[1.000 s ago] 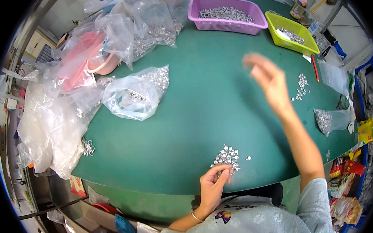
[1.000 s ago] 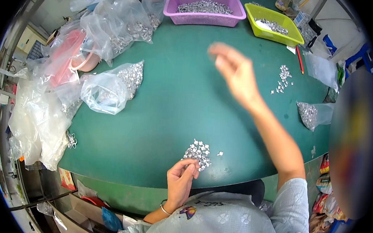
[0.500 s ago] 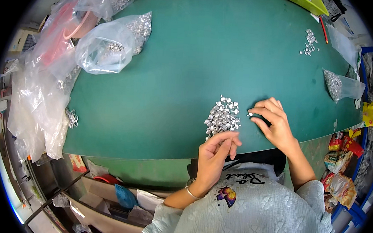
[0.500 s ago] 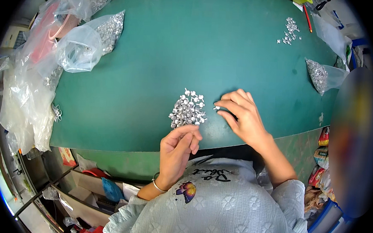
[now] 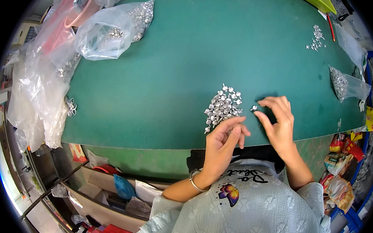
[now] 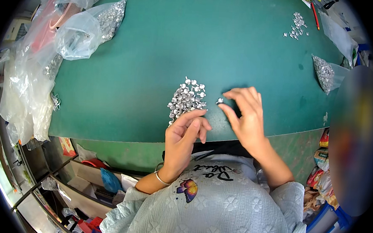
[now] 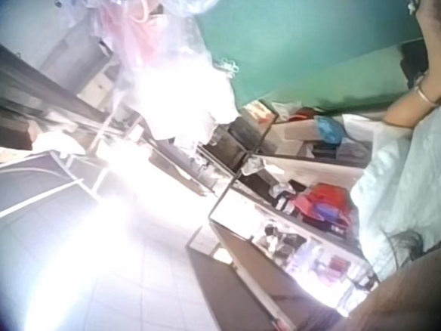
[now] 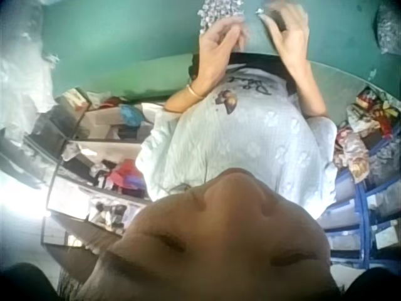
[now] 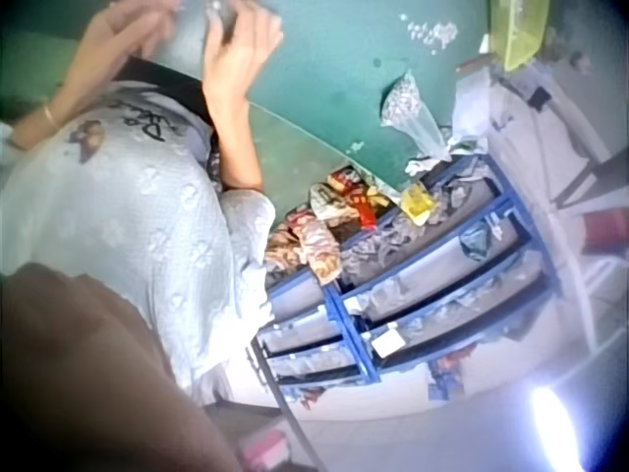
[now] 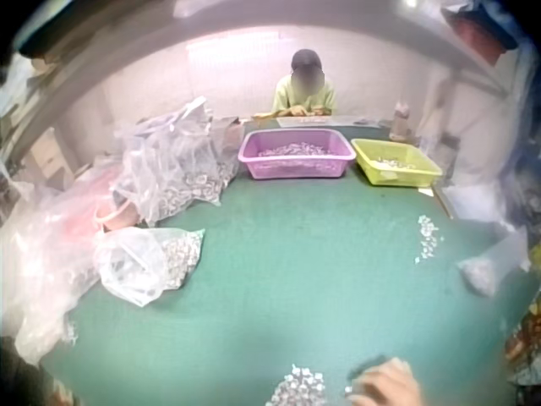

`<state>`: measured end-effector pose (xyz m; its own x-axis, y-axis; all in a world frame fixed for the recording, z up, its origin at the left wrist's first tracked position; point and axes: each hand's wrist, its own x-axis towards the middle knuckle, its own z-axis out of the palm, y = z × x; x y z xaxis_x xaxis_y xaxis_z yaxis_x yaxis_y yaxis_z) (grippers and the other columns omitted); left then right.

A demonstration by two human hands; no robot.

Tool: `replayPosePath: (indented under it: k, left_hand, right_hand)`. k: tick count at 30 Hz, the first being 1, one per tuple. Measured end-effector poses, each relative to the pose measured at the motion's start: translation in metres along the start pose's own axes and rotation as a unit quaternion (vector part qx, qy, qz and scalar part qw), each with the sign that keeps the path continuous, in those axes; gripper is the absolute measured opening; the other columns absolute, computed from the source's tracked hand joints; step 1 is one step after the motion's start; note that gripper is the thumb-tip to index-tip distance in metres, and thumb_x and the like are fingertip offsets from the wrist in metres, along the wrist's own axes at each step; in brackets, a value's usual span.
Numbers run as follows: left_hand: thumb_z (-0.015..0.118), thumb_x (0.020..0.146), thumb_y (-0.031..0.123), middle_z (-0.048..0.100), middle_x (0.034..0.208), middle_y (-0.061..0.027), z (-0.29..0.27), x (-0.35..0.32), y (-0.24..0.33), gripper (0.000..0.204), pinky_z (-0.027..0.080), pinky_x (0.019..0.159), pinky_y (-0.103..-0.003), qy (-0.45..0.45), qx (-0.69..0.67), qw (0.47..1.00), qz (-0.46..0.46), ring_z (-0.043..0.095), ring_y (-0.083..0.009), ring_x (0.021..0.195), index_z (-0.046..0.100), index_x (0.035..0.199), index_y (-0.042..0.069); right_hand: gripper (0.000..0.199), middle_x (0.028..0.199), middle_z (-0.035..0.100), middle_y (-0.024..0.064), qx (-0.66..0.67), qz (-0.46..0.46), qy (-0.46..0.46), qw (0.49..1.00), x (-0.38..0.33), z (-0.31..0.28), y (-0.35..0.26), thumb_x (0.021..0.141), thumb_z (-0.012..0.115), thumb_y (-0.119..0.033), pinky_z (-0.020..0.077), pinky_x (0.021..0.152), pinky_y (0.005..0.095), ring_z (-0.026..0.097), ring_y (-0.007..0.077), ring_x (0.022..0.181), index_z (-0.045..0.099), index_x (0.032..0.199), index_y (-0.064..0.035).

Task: The person repeatedly picks up small white plastic pieces and metal pins from a green table and inserts the pins into the plastic pieces by hand. The person works continuously on a large pile of these components, occasionally gathering them into a central pile.

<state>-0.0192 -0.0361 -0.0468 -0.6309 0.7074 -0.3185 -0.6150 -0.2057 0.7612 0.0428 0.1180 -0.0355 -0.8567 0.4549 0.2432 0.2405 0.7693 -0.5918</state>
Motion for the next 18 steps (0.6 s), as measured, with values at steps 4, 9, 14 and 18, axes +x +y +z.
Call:
replayPosePath:
  k: [4,9,14,18]
  left_hand:
    - [0.046,0.091,0.006,0.059,0.085,-0.0082,-0.002,-0.004,-0.001,0.023,0.041,0.059,-0.02,0.015,-0.013,1.0,-0.013,0.048,-0.0082,0.065,0.053,0.111,-0.002]
    - [0.052,0.086,0.001,0.058,0.088,-0.0076,0.0,-0.003,-0.002,0.024,0.041,0.06,-0.02,0.037,0.034,0.998,0.027,0.049,-0.0081,0.07,0.053,0.11,-0.003]
    - [0.057,0.079,-0.009,0.057,0.094,-0.0072,0.006,-0.005,0.002,0.026,0.043,0.066,-0.02,0.02,0.034,0.997,0.066,0.05,-0.008,0.08,0.056,0.104,-0.004]
    - [0.057,0.079,-0.009,0.057,0.091,-0.008,0.01,-0.006,0.006,0.021,0.043,0.071,-0.023,0.015,0.041,0.996,0.08,0.05,-0.0092,0.079,0.058,0.099,-0.005]
  right_hand:
    - [0.016,0.08,0.058,0.0062,0.0,-0.022,0.02,1.0,-0.002,0.011,0.003,0.065,0.071,-0.003,0.0379,0.067,0.032,0.051,0.0218,0.074,0.063,0.079,-0.0031]
    - [0.01,0.073,0.06,0.0066,0.169,0.05,-0.006,0.984,-0.004,0.005,-0.005,0.066,0.07,-0.001,0.0388,0.066,0.0296,0.052,0.0195,0.069,0.065,0.075,-0.0019]
    - [0.011,0.073,0.061,0.0065,0.251,0.044,-0.026,0.967,-0.011,-0.005,-0.024,0.066,0.071,-0.002,0.0387,0.067,0.0286,0.052,0.018,0.069,0.065,0.075,-0.0021]
    - [0.01,0.071,0.06,0.0058,0.234,0.011,-0.021,0.972,-0.009,-0.011,-0.027,0.066,0.072,-0.004,0.0382,0.067,0.0286,0.052,0.0183,0.069,0.065,0.074,-0.0024]
